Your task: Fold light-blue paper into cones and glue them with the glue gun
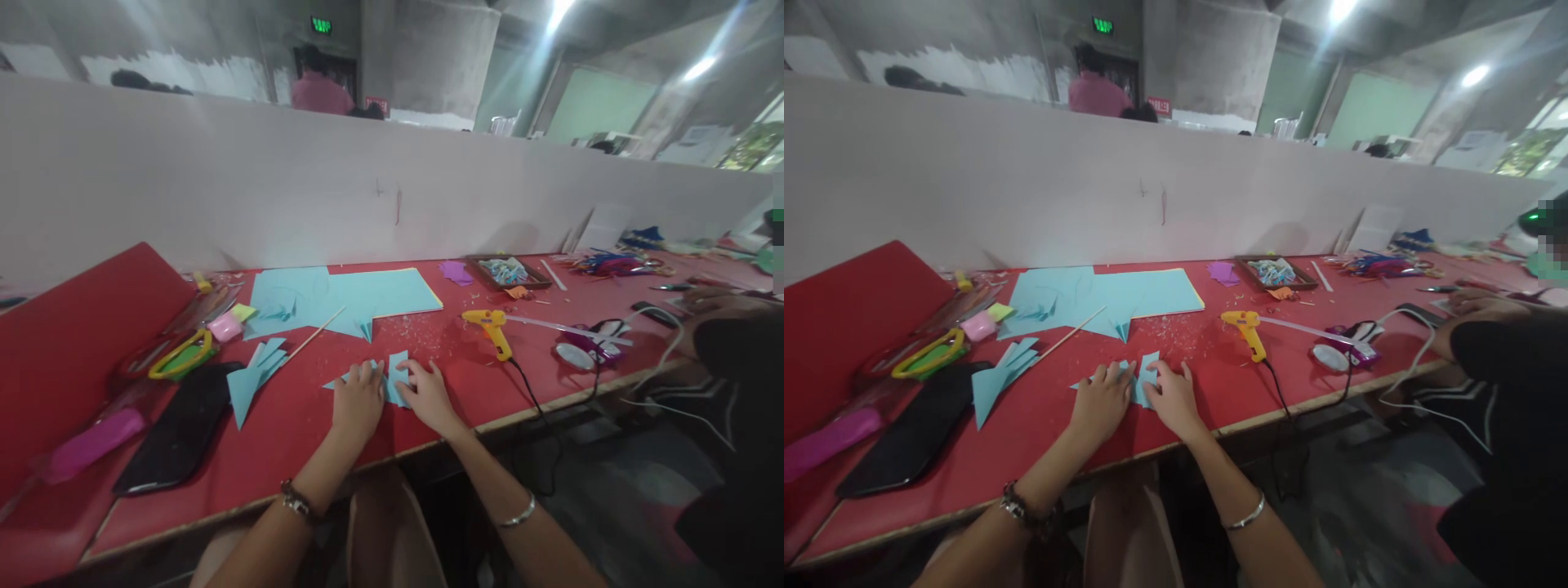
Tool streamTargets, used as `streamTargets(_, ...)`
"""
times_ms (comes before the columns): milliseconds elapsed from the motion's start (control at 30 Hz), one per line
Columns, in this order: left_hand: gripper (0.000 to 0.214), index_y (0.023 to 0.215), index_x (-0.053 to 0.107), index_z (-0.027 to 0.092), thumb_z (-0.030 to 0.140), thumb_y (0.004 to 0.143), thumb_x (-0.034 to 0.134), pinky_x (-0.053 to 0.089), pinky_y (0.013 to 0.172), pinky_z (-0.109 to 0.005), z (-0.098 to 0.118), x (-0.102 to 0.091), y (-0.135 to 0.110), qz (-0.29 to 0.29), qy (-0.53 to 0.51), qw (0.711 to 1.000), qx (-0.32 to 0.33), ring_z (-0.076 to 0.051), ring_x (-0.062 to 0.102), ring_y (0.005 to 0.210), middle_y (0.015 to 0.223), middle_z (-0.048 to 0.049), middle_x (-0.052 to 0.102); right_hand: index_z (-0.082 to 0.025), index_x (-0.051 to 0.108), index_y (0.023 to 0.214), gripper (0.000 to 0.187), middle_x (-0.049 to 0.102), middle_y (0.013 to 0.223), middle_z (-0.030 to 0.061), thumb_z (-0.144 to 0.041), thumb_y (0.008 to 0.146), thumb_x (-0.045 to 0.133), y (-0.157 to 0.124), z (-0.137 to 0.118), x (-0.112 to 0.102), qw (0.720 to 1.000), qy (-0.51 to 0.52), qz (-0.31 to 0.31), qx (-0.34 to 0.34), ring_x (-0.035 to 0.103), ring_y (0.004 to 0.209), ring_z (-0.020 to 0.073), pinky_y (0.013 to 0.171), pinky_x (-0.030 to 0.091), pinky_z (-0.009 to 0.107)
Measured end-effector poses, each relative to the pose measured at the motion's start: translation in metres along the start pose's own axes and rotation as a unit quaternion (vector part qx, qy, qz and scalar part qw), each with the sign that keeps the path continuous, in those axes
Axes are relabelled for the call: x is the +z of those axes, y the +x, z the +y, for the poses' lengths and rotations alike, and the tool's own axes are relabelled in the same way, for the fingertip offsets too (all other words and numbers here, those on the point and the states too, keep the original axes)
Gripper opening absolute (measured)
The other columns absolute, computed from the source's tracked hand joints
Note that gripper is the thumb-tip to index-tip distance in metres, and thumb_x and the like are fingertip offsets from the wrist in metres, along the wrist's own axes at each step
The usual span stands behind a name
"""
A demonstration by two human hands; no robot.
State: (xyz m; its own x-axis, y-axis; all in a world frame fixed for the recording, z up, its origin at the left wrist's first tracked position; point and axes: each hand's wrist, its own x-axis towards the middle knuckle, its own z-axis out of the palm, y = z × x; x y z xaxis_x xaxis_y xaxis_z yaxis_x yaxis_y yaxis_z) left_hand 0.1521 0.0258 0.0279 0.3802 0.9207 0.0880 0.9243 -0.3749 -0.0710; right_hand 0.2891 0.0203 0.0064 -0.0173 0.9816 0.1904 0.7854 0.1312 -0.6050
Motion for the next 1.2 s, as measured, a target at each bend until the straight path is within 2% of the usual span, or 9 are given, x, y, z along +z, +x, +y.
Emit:
streamTargets(133, 0.044, 0.132, 0.039, 0.020, 0.023, 0.088, 0.033, 0.042, 0.076, -0.043, 0.000, -0.001, -0.001, 0.000, -0.003, 1.000, 0.000, -0.028, 0.045, 0.106, 0.120, -0.0130, 0.050, -0.021, 0.054, 0.102, 0.024, 0.059, 0.053, -0.0072, -0.017, 0.081, 0.042, -0.004, 0.000, -0.002, 1.000, -0.011, -0.004, -0.009, 0.057, 0.061, 0.0124, 0.100, 0.019, 0.037)
streamTargets(567, 0.044, 0.131, 0.040, 0.020, 0.022, 0.088, 0.034, 0.042, 0.077, -0.043, 0.000, 0.001, 0.000, 0.006, 0.001, 1.000, 0.002, -0.029, 0.045, 0.106, 0.119, -0.0133, 0.051, -0.023, 0.057, 0.100, 0.024, 0.068, 0.070, -0.0004, -0.018, 0.085, 0.040, -0.011, 0.000, -0.002, 0.994, -0.111, -0.008, -0.005, 0.062, 0.070, 0.0145, 0.102, 0.016, 0.036)
streamTargets(867, 0.043, 0.130, 0.042, 0.021, 0.023, 0.087, 0.035, 0.041, 0.076, -0.042, 0.001, 0.001, 0.000, 0.013, -0.005, 1.000, 0.000, -0.028, 0.045, 0.104, 0.116, -0.0131, 0.051, -0.023, 0.059, 0.095, 0.025, 0.070, 0.076, 0.0012, -0.014, 0.084, 0.039, -0.020, 0.003, -0.016, 0.990, -0.135, -0.016, 0.025, 0.063, 0.071, 0.0149, 0.101, 0.019, 0.035)
streamTargets(1067, 0.044, 0.130, 0.042, 0.019, 0.021, 0.086, 0.035, 0.041, 0.075, -0.042, -0.001, 0.002, 0.001, 0.016, -0.010, 1.000, 0.002, -0.029, 0.045, 0.104, 0.117, -0.0139, 0.051, -0.022, 0.059, 0.099, 0.029, 0.070, 0.076, 0.0033, -0.013, 0.085, 0.035, -0.025, 0.006, -0.021, 0.981, -0.183, -0.029, 0.058, 0.063, 0.073, 0.0164, 0.101, 0.018, 0.036)
streamTargets(1200, 0.044, 0.129, 0.042, 0.018, 0.020, 0.086, 0.034, 0.041, 0.076, -0.044, 0.000, 0.004, 0.000, 0.022, -0.025, 0.999, 0.003, -0.029, 0.044, 0.103, 0.115, -0.0142, 0.052, -0.021, 0.060, 0.096, 0.029, 0.070, 0.077, 0.0045, -0.012, 0.085, 0.035, -0.027, 0.007, -0.025, 0.980, -0.191, -0.033, 0.047, 0.063, 0.073, 0.0168, 0.099, 0.021, 0.037)
